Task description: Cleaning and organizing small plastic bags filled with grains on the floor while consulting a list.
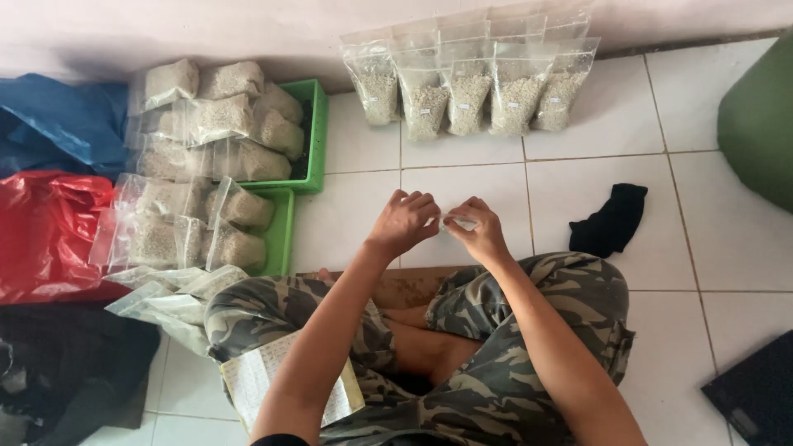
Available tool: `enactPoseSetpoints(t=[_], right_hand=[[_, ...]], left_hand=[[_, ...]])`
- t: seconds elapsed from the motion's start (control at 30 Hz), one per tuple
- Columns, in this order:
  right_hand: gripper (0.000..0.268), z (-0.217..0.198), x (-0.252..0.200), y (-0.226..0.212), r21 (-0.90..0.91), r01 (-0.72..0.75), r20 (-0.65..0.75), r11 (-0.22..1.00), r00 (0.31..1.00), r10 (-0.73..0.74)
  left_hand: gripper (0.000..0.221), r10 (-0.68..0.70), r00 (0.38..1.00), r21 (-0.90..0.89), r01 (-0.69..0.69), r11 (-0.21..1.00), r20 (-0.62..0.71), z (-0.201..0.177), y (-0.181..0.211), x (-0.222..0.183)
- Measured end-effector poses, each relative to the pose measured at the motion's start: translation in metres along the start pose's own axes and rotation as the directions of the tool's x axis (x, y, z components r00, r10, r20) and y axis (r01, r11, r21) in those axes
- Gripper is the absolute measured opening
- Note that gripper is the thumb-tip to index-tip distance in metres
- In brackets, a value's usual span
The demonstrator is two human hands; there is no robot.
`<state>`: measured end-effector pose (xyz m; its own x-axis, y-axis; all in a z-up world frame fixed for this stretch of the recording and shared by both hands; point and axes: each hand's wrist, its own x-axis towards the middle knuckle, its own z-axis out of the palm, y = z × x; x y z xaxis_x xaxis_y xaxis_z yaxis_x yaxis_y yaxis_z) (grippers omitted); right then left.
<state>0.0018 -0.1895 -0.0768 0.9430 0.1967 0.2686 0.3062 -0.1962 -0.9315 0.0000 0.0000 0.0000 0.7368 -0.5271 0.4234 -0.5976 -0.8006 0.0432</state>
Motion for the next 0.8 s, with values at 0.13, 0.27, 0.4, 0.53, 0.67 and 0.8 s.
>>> enactPoseSetpoints(t=[0.13, 0.27, 0.4, 0.53, 0.67, 0.8], right_hand=[[0.009, 0.002, 0.000, 0.003, 0.059, -0.011, 0.001, 0.998, 1.000, 0.011], [0.010, 0.001, 0.000, 0.007, 0.060, -0.010, -0.007, 0.998, 1.000, 0.011], [0.010, 0.000, 0.002, 0.009, 0.020, 0.008, 0.011, 1.000, 1.000, -0.008], [0.012, 0.002, 0.001, 0.011, 0.014, 0.013, 0.012, 1.000, 1.000, -0.013], [0.013, 0.001, 0.000, 0.011, -0.027, 0.021, 0.010, 0.999, 1.000, -0.021], [0.010, -0.002, 0.003, 0.006, -0.006, -0.001, -0.015, 1.000, 1.000, 0.001]], left_hand=[[0.012, -0.037, 0.999, -0.105, 0.038, 0.994, 0.015, 0.000, -0.001, -0.003], [0.012, -0.075, 0.997, -0.143, 0.075, 0.987, 0.010, 0.001, 0.001, -0.004], [0.011, -0.086, 0.995, -0.171, 0.077, 0.982, -0.046, 0.001, -0.002, -0.006], [0.011, -0.085, 0.995, -0.166, 0.075, 0.983, -0.049, -0.006, 0.001, -0.004], [0.011, -0.073, 0.996, -0.168, 0.062, 0.984, -0.055, -0.001, 0.003, -0.004], [0.009, -0.126, 0.991, -0.215, 0.115, 0.970, -0.040, 0.000, 0.003, -0.001]])
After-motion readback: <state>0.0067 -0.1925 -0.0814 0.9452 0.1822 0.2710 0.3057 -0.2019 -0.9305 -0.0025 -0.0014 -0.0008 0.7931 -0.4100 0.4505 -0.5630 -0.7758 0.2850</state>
